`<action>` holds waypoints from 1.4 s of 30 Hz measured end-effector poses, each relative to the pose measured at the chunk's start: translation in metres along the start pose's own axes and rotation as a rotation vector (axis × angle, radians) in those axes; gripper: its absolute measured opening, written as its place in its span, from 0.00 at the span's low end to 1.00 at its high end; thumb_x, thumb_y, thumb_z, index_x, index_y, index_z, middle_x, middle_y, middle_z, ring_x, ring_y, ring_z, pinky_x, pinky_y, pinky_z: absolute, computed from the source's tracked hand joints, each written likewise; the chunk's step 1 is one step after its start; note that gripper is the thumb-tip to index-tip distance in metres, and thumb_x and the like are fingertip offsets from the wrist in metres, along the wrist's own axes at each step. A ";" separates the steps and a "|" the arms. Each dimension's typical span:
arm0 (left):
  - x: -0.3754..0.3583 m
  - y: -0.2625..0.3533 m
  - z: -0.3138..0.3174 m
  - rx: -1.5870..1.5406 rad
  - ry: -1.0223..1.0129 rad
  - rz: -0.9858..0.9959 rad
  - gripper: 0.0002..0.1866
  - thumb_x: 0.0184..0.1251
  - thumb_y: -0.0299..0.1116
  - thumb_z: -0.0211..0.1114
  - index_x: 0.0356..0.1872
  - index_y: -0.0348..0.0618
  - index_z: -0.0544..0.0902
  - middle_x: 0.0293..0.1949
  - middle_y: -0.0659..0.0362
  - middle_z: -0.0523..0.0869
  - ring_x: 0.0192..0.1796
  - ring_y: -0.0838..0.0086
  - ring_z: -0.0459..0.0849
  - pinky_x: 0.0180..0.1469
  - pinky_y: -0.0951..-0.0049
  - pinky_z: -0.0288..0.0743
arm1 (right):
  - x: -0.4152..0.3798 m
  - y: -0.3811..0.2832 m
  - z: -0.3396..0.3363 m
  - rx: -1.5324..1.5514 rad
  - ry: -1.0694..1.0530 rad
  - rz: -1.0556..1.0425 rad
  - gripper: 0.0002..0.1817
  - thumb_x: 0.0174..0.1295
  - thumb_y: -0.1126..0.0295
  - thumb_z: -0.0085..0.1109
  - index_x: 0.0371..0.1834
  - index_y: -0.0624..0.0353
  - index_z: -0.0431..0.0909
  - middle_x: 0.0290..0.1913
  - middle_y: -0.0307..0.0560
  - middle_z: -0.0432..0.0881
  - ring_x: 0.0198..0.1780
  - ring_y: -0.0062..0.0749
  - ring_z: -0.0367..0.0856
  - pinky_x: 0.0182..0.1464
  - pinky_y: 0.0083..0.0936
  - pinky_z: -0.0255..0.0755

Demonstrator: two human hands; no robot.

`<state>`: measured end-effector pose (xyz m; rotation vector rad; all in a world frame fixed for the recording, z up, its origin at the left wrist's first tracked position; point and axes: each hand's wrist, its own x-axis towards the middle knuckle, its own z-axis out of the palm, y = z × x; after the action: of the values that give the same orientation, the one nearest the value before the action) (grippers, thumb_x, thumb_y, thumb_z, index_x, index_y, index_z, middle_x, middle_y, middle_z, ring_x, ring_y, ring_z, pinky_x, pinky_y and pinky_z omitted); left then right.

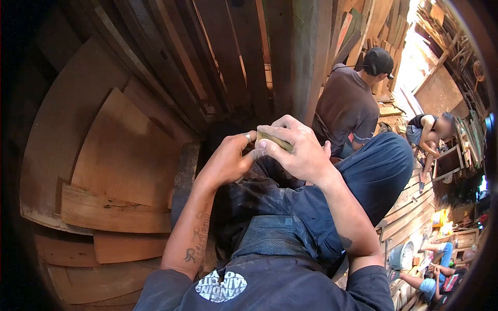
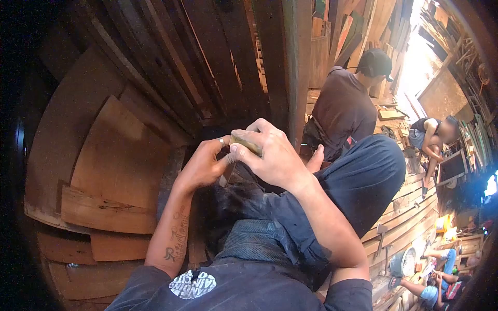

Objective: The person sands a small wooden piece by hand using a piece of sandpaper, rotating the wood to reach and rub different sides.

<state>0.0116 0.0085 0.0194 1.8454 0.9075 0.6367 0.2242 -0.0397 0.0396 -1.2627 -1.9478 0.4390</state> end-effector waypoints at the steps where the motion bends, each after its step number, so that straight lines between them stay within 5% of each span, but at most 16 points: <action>1: -0.001 0.000 0.000 -0.004 -0.006 -0.026 0.14 0.79 0.31 0.71 0.58 0.33 0.87 0.44 0.37 0.91 0.40 0.53 0.91 0.49 0.58 0.83 | -0.001 0.000 0.001 -0.005 0.006 -0.001 0.22 0.76 0.58 0.70 0.63 0.63 0.92 0.51 0.58 0.87 0.52 0.53 0.89 0.58 0.45 0.83; 4: 0.011 -0.032 0.017 0.106 0.144 0.462 0.13 0.82 0.32 0.72 0.58 0.34 0.87 0.36 0.54 0.93 0.34 0.81 0.87 0.38 0.69 0.83 | 0.000 0.003 0.004 -0.003 0.026 -0.009 0.21 0.77 0.58 0.70 0.63 0.63 0.92 0.53 0.57 0.86 0.52 0.53 0.90 0.58 0.44 0.83; 9: 0.003 -0.013 -0.002 -0.046 0.107 0.075 0.12 0.82 0.31 0.71 0.56 0.34 0.88 0.36 0.57 0.91 0.36 0.79 0.87 0.41 0.69 0.82 | -0.002 0.002 0.001 0.024 0.027 -0.007 0.22 0.76 0.59 0.71 0.63 0.65 0.92 0.54 0.56 0.86 0.53 0.51 0.91 0.58 0.43 0.84; 14: 0.005 -0.027 0.013 0.109 0.128 0.290 0.12 0.81 0.30 0.73 0.56 0.32 0.89 0.39 0.52 0.93 0.42 0.74 0.90 0.47 0.63 0.85 | 0.003 -0.001 0.005 0.029 0.052 -0.037 0.22 0.76 0.60 0.72 0.63 0.65 0.91 0.54 0.55 0.86 0.52 0.49 0.91 0.57 0.42 0.84; 17: 0.008 -0.023 0.009 -0.011 0.264 0.397 0.14 0.81 0.32 0.74 0.59 0.33 0.89 0.38 0.54 0.92 0.38 0.75 0.89 0.43 0.66 0.84 | 0.000 -0.003 0.001 0.021 0.075 -0.053 0.22 0.76 0.60 0.72 0.63 0.65 0.91 0.54 0.56 0.86 0.52 0.49 0.91 0.57 0.42 0.84; 18: 0.003 -0.015 0.006 -0.047 0.178 0.245 0.16 0.83 0.34 0.73 0.62 0.35 0.88 0.39 0.56 0.92 0.34 0.78 0.87 0.38 0.70 0.83 | -0.001 -0.004 0.000 0.011 0.081 -0.060 0.22 0.76 0.60 0.72 0.64 0.65 0.91 0.54 0.56 0.86 0.51 0.49 0.91 0.57 0.42 0.85; 21: 0.002 -0.019 0.013 -0.050 0.161 0.344 0.16 0.86 0.35 0.71 0.63 0.34 0.87 0.38 0.58 0.91 0.31 0.80 0.85 0.34 0.73 0.81 | 0.001 -0.009 0.003 0.002 0.091 -0.084 0.22 0.76 0.60 0.72 0.64 0.64 0.91 0.54 0.56 0.86 0.52 0.49 0.91 0.56 0.42 0.85; 25: -0.001 -0.014 0.009 -0.196 0.119 0.271 0.16 0.85 0.33 0.71 0.64 0.33 0.86 0.42 0.59 0.90 0.36 0.80 0.87 0.38 0.74 0.82 | -0.002 -0.019 -0.009 0.019 0.100 -0.135 0.20 0.75 0.62 0.72 0.64 0.63 0.91 0.54 0.56 0.85 0.51 0.48 0.91 0.56 0.42 0.85; 28: 0.007 -0.023 0.013 -0.218 0.166 0.439 0.16 0.86 0.31 0.68 0.66 0.34 0.85 0.47 0.61 0.90 0.43 0.81 0.87 0.44 0.74 0.84 | -0.005 -0.016 -0.015 0.047 0.131 -0.141 0.19 0.73 0.66 0.73 0.63 0.62 0.92 0.52 0.53 0.86 0.51 0.44 0.90 0.57 0.36 0.83; 34: 0.003 -0.023 0.006 -0.133 0.002 0.204 0.19 0.88 0.35 0.68 0.70 0.36 0.82 0.46 0.61 0.90 0.41 0.80 0.85 0.44 0.74 0.83 | -0.004 -0.012 -0.006 -0.044 -0.014 -0.109 0.21 0.74 0.63 0.72 0.65 0.62 0.90 0.54 0.55 0.84 0.55 0.50 0.88 0.60 0.44 0.83; 37: 0.003 -0.021 0.003 -0.145 -0.054 0.027 0.17 0.85 0.30 0.67 0.68 0.35 0.83 0.52 0.47 0.92 0.50 0.68 0.89 0.59 0.64 0.83 | -0.005 -0.005 0.000 -0.059 -0.001 -0.108 0.21 0.75 0.63 0.71 0.64 0.63 0.89 0.53 0.55 0.84 0.55 0.52 0.87 0.61 0.46 0.82; 42: 0.001 -0.016 0.001 -0.098 -0.053 0.065 0.17 0.87 0.33 0.65 0.68 0.35 0.83 0.55 0.44 0.92 0.56 0.60 0.90 0.64 0.61 0.81 | -0.006 -0.011 0.001 -0.014 -0.010 -0.082 0.20 0.77 0.63 0.70 0.64 0.64 0.89 0.55 0.55 0.84 0.58 0.53 0.86 0.63 0.46 0.81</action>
<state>0.0078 0.0134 0.0046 1.8011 0.7714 0.6578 0.2179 -0.0501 0.0437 -1.1861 -2.0059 0.3915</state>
